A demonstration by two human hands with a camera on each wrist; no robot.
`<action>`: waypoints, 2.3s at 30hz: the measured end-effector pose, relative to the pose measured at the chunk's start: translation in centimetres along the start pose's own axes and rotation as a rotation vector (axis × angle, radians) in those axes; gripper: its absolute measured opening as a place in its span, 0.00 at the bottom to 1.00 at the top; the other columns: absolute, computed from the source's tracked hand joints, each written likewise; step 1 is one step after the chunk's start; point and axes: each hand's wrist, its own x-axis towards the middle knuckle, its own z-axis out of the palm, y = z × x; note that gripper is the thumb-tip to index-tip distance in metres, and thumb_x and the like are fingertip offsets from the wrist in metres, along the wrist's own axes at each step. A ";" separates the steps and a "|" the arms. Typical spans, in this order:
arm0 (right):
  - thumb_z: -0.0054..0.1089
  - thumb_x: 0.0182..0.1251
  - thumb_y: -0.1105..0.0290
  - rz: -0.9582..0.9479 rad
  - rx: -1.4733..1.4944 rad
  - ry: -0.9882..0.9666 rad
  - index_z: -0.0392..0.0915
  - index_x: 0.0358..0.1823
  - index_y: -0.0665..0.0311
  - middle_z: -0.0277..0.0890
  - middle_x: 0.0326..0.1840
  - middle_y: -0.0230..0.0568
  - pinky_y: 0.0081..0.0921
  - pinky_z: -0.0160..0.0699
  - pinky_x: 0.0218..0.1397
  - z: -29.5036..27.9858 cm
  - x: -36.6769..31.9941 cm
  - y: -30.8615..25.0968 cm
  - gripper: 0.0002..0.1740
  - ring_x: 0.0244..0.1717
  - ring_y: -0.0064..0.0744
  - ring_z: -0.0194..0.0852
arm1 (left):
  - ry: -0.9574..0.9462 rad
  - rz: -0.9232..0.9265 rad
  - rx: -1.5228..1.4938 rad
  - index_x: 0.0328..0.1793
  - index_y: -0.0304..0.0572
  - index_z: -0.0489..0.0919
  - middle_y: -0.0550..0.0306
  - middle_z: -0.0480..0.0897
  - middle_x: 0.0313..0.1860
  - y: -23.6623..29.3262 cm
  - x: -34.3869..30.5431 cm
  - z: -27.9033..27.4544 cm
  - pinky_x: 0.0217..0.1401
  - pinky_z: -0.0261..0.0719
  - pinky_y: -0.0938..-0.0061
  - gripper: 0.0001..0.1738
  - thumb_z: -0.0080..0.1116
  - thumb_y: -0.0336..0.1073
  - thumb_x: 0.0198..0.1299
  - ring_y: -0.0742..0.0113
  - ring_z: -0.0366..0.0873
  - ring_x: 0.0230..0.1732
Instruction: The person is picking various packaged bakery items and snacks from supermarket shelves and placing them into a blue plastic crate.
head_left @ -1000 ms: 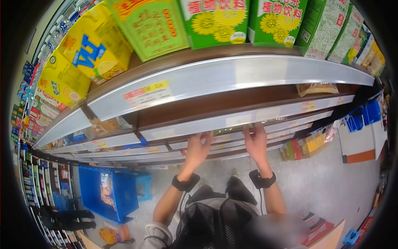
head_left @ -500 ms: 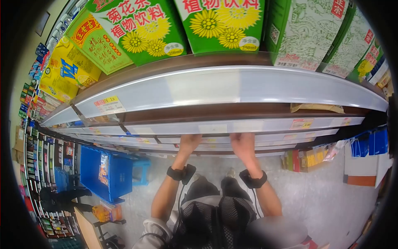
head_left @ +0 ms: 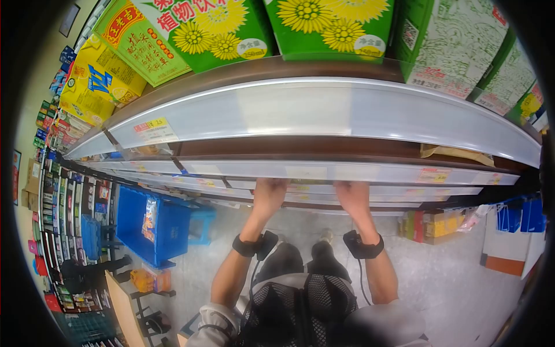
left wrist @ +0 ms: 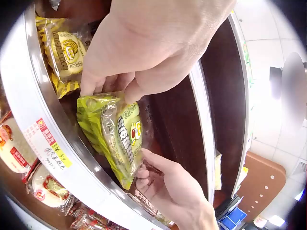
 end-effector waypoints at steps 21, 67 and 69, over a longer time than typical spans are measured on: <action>0.63 0.61 0.72 0.213 -0.124 -0.013 0.82 0.42 0.71 0.74 0.28 0.43 0.21 0.67 0.25 13.1 -10.9 -6.6 0.11 0.21 0.25 0.68 | -0.096 -0.003 -0.162 0.44 0.27 0.79 0.43 0.80 0.26 -11.5 -8.1 -11.6 0.33 0.72 0.71 0.14 0.54 0.36 0.66 0.73 0.73 0.28; 0.61 0.62 0.69 0.335 -0.100 -0.016 0.82 0.39 0.71 0.72 0.23 0.48 0.29 0.68 0.26 56.6 -50.9 -25.6 0.11 0.19 0.34 0.69 | -0.357 -0.133 0.056 0.34 0.28 0.75 0.56 0.71 0.17 -40.2 -38.2 -56.4 0.24 0.62 0.71 0.13 0.54 0.35 0.64 0.77 0.62 0.22; 0.60 0.62 0.69 0.294 -0.147 -0.034 0.82 0.38 0.69 0.71 0.22 0.47 0.31 0.67 0.26 59.7 -50.2 -26.7 0.10 0.19 0.35 0.69 | -0.370 -0.132 0.039 0.32 0.28 0.74 0.56 0.70 0.16 -42.0 -36.9 -59.1 0.24 0.62 0.71 0.14 0.55 0.35 0.64 0.77 0.61 0.21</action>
